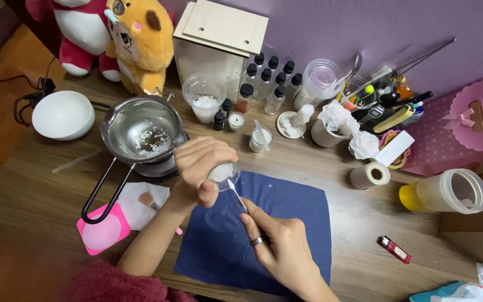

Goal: Using a thin metal spatula to scrape the remaining powder out of a small glass jar into a metal melting pot.

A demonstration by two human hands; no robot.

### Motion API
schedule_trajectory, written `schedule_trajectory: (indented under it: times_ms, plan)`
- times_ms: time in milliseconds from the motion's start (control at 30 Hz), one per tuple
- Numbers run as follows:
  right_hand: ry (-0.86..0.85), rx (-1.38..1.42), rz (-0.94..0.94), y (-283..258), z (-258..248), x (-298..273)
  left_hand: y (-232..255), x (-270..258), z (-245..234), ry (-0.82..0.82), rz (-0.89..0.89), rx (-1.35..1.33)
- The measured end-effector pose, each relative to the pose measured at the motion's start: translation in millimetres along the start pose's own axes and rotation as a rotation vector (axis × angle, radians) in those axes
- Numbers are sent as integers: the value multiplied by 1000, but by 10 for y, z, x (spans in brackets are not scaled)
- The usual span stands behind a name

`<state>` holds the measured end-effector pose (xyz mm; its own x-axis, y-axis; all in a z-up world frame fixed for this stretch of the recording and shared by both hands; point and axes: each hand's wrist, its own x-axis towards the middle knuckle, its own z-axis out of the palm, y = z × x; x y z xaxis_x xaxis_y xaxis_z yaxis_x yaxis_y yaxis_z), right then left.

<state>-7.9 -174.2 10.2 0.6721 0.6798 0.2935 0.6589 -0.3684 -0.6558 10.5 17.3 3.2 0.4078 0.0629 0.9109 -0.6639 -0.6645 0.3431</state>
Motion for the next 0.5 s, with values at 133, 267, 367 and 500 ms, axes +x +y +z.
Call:
schedule_trajectory:
  times_ms: [133, 267, 367, 500]
  plan:
    - [6, -27, 15, 28, 18, -6, 0, -2, -6, -2, 18, 4]
    - [2, -13, 23, 2, 5, 7, 20, 5, -13, -38, 44, 2]
    - [32, -52, 4, 35, 47, -11, 49, 6, -21, -67, 54, 9]
    - [91, -218, -53, 77, 119, -52, 82, 19, -21, -66, 63, 30]
